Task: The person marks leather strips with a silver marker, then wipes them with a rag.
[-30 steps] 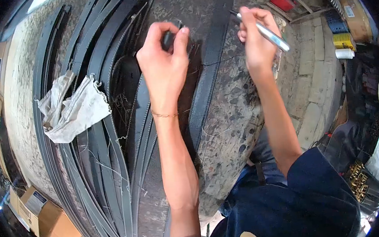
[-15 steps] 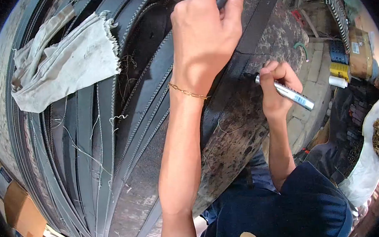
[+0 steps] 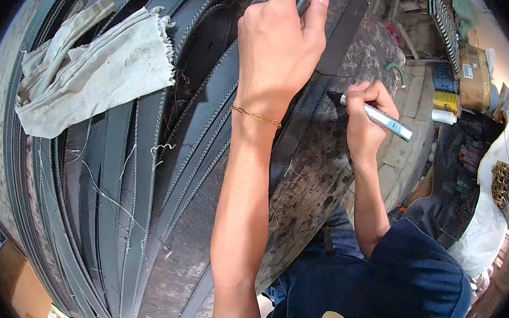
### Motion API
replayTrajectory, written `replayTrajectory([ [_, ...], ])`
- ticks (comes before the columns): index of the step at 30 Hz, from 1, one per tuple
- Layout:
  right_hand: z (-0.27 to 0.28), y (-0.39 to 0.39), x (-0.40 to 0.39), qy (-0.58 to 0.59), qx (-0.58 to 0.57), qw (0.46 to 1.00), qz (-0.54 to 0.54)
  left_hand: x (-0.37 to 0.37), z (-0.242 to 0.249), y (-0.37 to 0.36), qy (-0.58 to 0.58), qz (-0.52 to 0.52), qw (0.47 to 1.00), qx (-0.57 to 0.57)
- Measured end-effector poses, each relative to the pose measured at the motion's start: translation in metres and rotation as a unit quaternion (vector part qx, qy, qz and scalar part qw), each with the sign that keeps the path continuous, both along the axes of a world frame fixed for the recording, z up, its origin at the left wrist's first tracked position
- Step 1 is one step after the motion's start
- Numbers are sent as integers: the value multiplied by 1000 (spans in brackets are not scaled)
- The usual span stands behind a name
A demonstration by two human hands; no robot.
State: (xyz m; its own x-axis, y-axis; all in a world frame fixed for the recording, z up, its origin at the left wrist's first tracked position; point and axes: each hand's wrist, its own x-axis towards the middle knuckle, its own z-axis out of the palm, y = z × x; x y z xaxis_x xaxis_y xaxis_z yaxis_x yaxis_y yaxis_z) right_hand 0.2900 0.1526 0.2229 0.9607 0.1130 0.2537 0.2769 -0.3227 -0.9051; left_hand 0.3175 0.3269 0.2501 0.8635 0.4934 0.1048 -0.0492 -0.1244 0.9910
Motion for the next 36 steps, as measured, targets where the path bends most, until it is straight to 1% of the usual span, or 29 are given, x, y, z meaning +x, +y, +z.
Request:
replayTrajectory([
  [2, 0, 1, 1, -12, -28, 1000, 1, 0, 1, 0, 4, -4, 1000, -7],
  [5, -2, 0, 5, -33, -21, 999, 17, 0, 1, 0, 9, 2, 1000, 10],
  [6, -1, -1, 7, -34, -18, 999, 17, 0, -1, 1, -7, 4, 999, 31],
  [7, 0, -2, 8, 27, 58, 998, -2, -1, -2, 1, -23, 6, 998, 53],
  [8, 1, -4, 9, 88, 134, 987, -21, -1, -5, 7, 53, -33, 995, 74],
  [9, -1, -5, 11, 92, 179, 980, -3, 0, -15, 8, 0, -26, 998, 56],
  [10, -2, -6, 12, 92, 188, 978, -2, 1, -23, 8, -54, -18, 998, 41],
  [11, -2, -7, 12, 98, 156, 983, -9, -3, -20, 8, -49, -11, 998, 27],
  [12, -1, -7, 13, 103, 127, 986, -15, -3, -23, 9, -63, -20, 997, 48],
  [14, 2, -4, 14, 119, 151, 981, -13, -4, -24, 7, -96, 4, 995, 36],
  [15, 5, -2, 13, 119, 150, 981, -12, -9, -17, 7, -111, 6, 993, 47],
  [16, 9, -2, 13, 119, 166, 979, -6, -11, -11, 6, -129, 15, 991, 20],
  [18, 13, -2, 12, 99, 160, 982, 13, -22, -4, 15, -196, -1, 980, -11],
  [19, 6, -2, 14, 74, 159, 984, 19, -30, -1, 24, -203, 33, 979, 0],
  [20, 3, 0, 19, 77, 172, 982, 24, -46, 13, 29, -208, 66, 976, 22],
  [21, -2, 0, 20, 34, 162, 986, 31, -65, 22, 38, -228, 67, 971, -2],
  [22, -7, -2, 18, -6, 148, 988, 37, -85, 35, 38, -208, 107, 971, 47],
  [23, -11, -5, 15, 6, 152, 988, 39, -109, 47, 34, -181, 105, 977, 33],
  [24, -12, -5, 15, 7, 151, 988, 45, -131, 55, 19, -82, 148, 977, 129],
  [25, -12, -3, 18, 4, 151, 987, 50, -146, 50, 6, -5, 174, 935, 308],
  [26, -11, -1, 20, 2, 151, 987, 57, -159, 41, -12, 37, 152, 944, 291],
  [27, -15, 1, 21, -7, 159, 985, 60, -168, 42, -39, 101, 104, 930, 336],
  [28, -15, 1, 20, -6, 164, 984, 68, -172, 32, -59, 120, 90, 943, 298],
  [29, -15, 1, 20, -2, 175, 982, 70, -177, 8, -69, 131, 88, 927, 341],
  [30, -14, 0, 20, 2, 183, 980, 72, -177, -8, -80, 115, 111, 915, 370],
  [32, -11, -2, 19, 16, 165, 983, 80, -177, -20, -99, 99, 162, 881, 433],
  [34, -9, -2, 19, 16, 161, 984, 72, -183, -19, -112, 99, 152, 864, 470],
  [36, -8, -3, 18, 9, 168, 983, 73, -195, -18, -116, 81, 57, 876, 472],
])
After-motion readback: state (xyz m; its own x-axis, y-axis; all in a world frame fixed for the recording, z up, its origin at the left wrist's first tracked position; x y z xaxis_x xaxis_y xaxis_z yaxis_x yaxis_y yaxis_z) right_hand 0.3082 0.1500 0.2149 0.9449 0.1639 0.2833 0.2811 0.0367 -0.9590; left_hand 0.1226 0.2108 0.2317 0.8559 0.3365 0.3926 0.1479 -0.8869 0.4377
